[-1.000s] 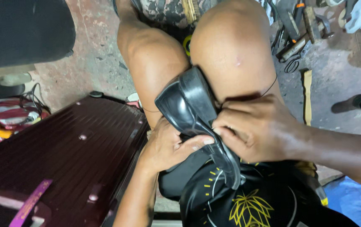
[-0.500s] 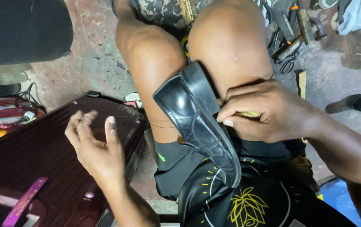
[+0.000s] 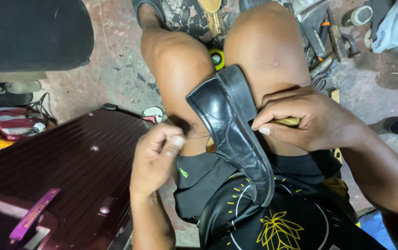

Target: The person sits on the floor and sews a black leather shoe using a needle and thread. They repeatedly push the needle through the shoe's upper and pull the thread tight, working on the same shoe throughout the clip.

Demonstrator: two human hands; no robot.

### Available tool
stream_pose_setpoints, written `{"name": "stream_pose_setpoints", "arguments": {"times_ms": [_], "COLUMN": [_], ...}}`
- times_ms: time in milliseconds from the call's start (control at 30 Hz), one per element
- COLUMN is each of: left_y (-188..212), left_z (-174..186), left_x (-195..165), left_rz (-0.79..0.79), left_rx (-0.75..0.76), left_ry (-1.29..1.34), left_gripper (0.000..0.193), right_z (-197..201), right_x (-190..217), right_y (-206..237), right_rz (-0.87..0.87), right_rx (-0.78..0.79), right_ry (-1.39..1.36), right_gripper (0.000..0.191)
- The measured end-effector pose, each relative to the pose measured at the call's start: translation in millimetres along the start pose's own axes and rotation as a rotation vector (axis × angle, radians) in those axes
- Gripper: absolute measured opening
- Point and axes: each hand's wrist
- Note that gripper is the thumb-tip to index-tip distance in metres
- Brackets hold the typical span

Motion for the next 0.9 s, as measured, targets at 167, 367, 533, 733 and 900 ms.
{"name": "stream_pose_setpoints", "arguments": {"times_ms": [167, 367, 533, 733, 900], "left_y": [0.0, 2.4, 16.8, 23.3, 19.4], "left_z": [-4.4, -14.8, 0.2, 35.9, 45.4], "left_x": [-21.8, -22.6, 21.4, 40.7, 23.7], "left_rz": [-0.325, -0.255, -0.045, 0.126, -0.139], "left_rx": [-0.111, 0.061, -0.004, -0.409, -0.587], "left_ry": [-0.244, -0.499, -0.016, 0.138, -0.792], "left_gripper": [0.02, 0.027, 0.01, 0.012, 0.02], "right_z": [1.2, 5.7, 6.3, 6.2, 9.4], "right_x": [-1.6, -3.2, -5.5, -6.5, -4.9], "right_y": [0.8, 3.5, 10.0, 10.9, 12.9], "right_rz": [-0.042, -0.09, -0.055, -0.029, -0.034], "right_rx": [0.029, 0.02, -0.017, -0.005, -0.013], "right_ry": [0.036, 0.02, 0.074, 0.013, 0.011], "right_gripper": [0.011, 0.014, 0.013, 0.012, 0.014]}}
Point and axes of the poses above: each hand's wrist, its own y-axis away from the middle knuckle, its own z-axis out of the back of the hand, x = y × z, and after that the axes turned 3 degrees about -y, right-handed
